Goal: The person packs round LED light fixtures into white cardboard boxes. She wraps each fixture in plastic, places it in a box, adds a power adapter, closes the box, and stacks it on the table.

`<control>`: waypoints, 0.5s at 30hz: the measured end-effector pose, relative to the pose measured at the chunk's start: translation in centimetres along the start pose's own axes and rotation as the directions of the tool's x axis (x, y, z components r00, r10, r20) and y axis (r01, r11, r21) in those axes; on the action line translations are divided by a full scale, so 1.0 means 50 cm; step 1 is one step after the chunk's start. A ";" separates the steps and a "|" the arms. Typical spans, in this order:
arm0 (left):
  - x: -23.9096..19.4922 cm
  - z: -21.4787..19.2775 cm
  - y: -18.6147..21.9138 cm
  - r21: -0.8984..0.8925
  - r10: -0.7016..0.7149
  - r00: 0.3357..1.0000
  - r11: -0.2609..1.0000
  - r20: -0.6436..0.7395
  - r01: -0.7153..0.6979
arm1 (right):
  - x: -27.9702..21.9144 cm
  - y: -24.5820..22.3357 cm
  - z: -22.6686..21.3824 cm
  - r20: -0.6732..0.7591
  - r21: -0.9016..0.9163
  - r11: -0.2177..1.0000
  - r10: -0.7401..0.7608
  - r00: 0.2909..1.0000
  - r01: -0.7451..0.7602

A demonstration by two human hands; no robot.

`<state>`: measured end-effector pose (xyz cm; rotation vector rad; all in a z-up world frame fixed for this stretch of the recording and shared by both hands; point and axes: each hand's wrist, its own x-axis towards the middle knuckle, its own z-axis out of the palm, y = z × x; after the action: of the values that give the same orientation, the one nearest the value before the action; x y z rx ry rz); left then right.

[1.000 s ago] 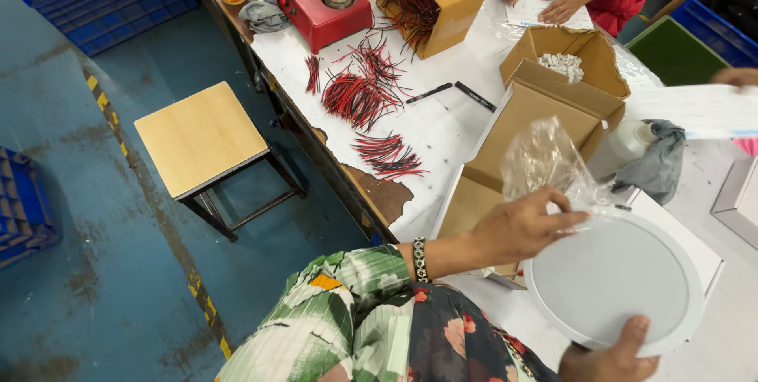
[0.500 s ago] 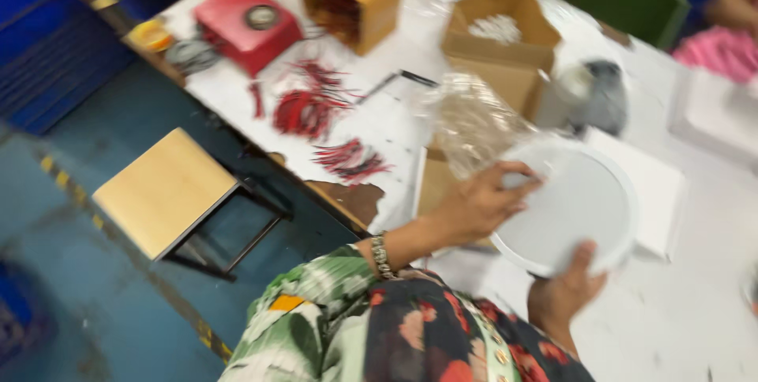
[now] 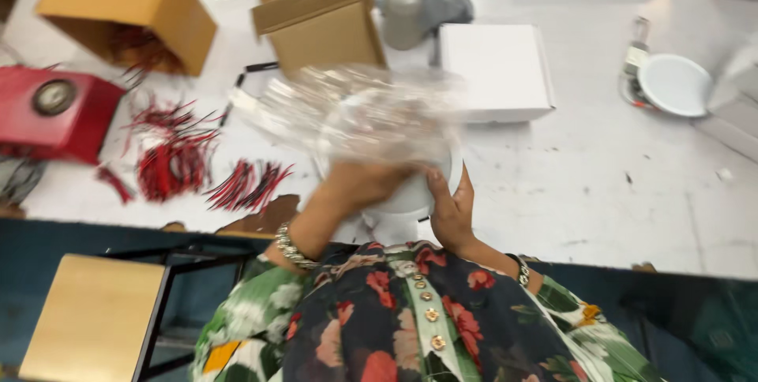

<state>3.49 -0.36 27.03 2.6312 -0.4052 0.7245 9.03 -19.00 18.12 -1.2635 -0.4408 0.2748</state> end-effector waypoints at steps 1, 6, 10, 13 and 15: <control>-0.007 -0.001 -0.001 -0.052 -0.046 0.998 0.998 -0.033 0.045 | 0.000 -0.008 -0.002 -0.049 0.059 0.998 0.034 0.998 -0.031; -0.010 0.003 0.026 -0.111 -0.131 0.982 0.987 -0.134 0.116 | 0.022 -0.044 0.004 -0.169 0.165 0.986 0.016 0.985 0.013; 0.029 -0.009 0.015 -0.315 0.002 0.987 0.947 -0.162 -0.054 | 0.006 -0.067 0.005 0.021 -0.062 0.998 -0.020 1.000 0.021; 0.044 -0.012 0.005 -0.228 -0.007 1.000 0.974 -0.025 0.001 | -0.003 -0.077 0.010 0.169 -0.039 0.997 -0.056 0.984 0.063; 0.048 0.004 0.011 -0.009 -0.010 0.993 1.000 0.120 0.011 | -0.001 -0.079 0.005 0.175 -0.019 0.987 -0.154 0.972 0.159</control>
<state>5.37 -1.34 28.33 2.6740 -0.4268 0.5615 8.72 -19.95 21.95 -1.2337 -0.6936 0.2454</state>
